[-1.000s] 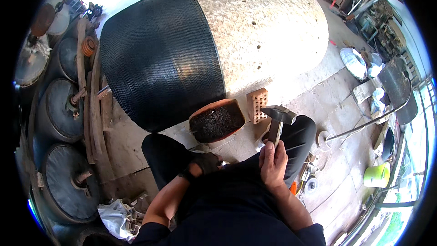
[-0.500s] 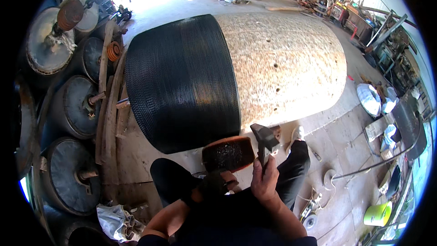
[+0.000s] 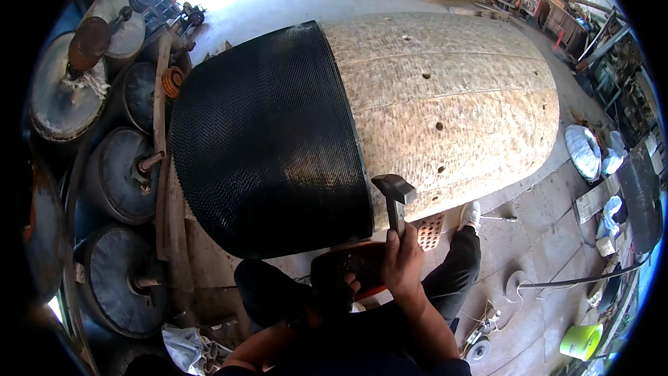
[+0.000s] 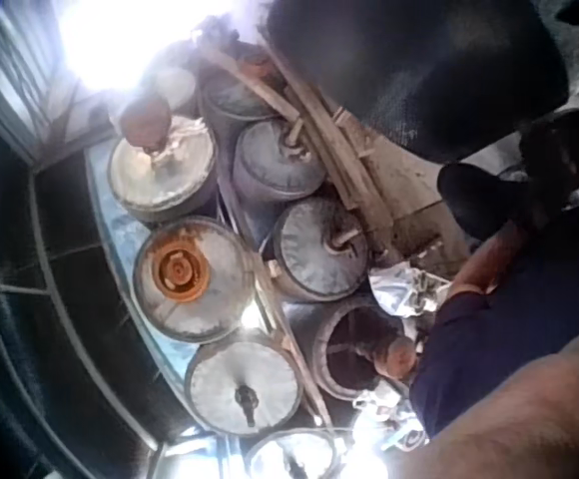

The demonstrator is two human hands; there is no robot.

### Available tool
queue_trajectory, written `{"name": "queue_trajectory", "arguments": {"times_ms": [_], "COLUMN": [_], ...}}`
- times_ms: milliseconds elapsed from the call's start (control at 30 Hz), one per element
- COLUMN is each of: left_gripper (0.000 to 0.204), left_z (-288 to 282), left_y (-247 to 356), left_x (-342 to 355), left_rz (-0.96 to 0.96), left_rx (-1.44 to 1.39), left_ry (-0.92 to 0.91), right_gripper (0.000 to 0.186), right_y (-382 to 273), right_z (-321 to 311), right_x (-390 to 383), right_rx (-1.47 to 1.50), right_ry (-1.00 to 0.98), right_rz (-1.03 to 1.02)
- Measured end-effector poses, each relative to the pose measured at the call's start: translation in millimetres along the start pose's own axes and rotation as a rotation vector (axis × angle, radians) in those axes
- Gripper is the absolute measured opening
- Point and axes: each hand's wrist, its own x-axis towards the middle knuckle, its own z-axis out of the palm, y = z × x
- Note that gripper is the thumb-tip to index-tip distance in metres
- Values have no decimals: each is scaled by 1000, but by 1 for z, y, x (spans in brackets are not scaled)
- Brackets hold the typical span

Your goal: The person attaches a textured black sheet to a large cylindrical wooden drum using a hammer and small nails.

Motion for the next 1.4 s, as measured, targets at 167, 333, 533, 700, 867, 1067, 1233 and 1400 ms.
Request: {"name": "queue_trajectory", "arguments": {"times_ms": [167, 333, 533, 700, 867, 1067, 1233, 1400], "left_gripper": [15, 21, 35, 40, 35, 39, 42, 44], "left_z": [-41, -81, -96, -115, -170, -186, -184, -180], "left_y": [23, 37, 36, 20, -20, -41, -42, -46], "left_x": [26, 47, 63, 91, 165, 201, 206, 201], "left_rz": [-64, -49, -56, 96, 382, 344, 333, 308], "left_rx": [-29, 18, -134, -152, 267, 365, 341, 342], "left_ry": [13, -211, -226, 262, 545, 638, 663, 679], "right_gripper": [17, 15, 18, 22, 17, 31, 23, 26], "right_y": [4, -2, 15, -8, 24, -9, 31, 12], "right_z": [7, -6, 4, -6, 5, -1, 9, -2], "right_x": [11, 5, 15, 2, 10, 8, 17, 0], "right_rx": [-98, 39, -195, 291, -242, 221, -221, 122], "right_ry": [32, -38, -108, 144, -116, 150, -92, 11], "right_rz": [-25, 55, -14, -37, 13, -175, 41, 58]}}
